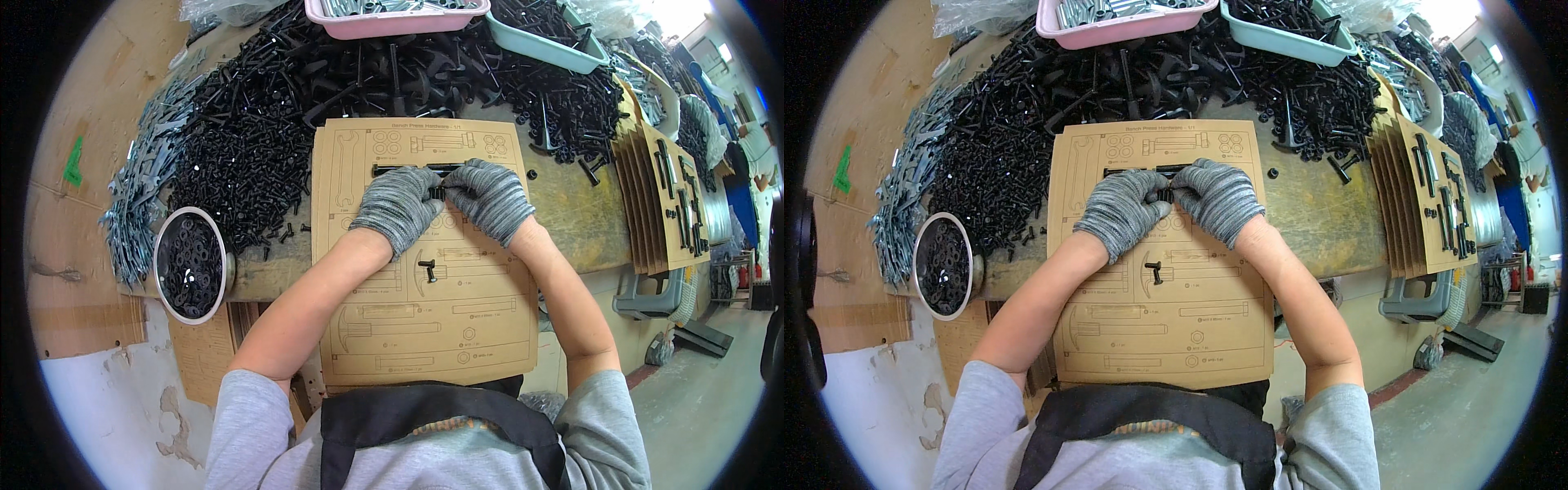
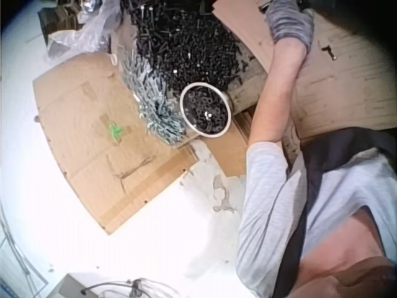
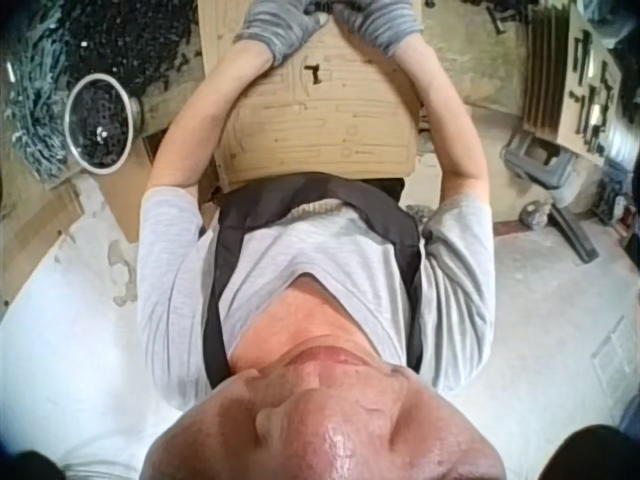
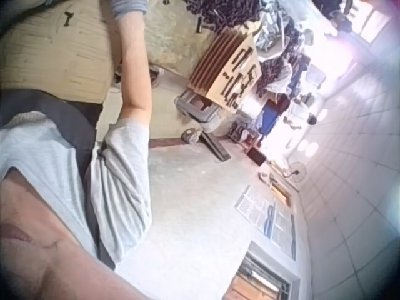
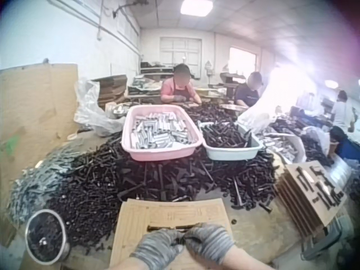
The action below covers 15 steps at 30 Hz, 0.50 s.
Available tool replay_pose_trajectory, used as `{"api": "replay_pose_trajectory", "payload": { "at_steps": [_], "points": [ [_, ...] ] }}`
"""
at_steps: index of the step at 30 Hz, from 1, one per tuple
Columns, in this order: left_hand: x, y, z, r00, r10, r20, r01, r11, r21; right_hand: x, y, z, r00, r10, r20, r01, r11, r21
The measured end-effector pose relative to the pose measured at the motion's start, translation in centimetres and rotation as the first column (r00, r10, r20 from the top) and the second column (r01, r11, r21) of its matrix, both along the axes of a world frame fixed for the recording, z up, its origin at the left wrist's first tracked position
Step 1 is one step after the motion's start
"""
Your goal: The person assembles a set of hardware components on a cardboard template. They pick up bolts, washers, and nuts from piles and containers, then place them into designated slots on the template. The person repeats this process to complete multiple sets.
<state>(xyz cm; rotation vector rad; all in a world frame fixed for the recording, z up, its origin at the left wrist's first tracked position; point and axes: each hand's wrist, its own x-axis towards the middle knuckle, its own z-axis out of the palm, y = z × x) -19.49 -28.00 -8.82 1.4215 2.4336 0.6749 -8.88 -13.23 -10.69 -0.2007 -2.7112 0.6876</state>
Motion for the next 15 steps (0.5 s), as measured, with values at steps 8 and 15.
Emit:
{"api": "replay_pose_trajectory", "payload": {
  "at_steps": [8,15],
  "points": [
    [0.6,-2.2,1.1,0.991,-0.037,0.13,0.023,0.994,0.105,1.9,-1.2,1.3,1.0,0.002,0.013,-0.002,0.999,-0.036],
    [2.9,-6.1,1.5,0.922,-0.387,-0.026,0.383,0.918,-0.103,7.0,-9.3,2.1,0.972,-0.014,0.235,0.005,0.999,0.039]
  ]
}}
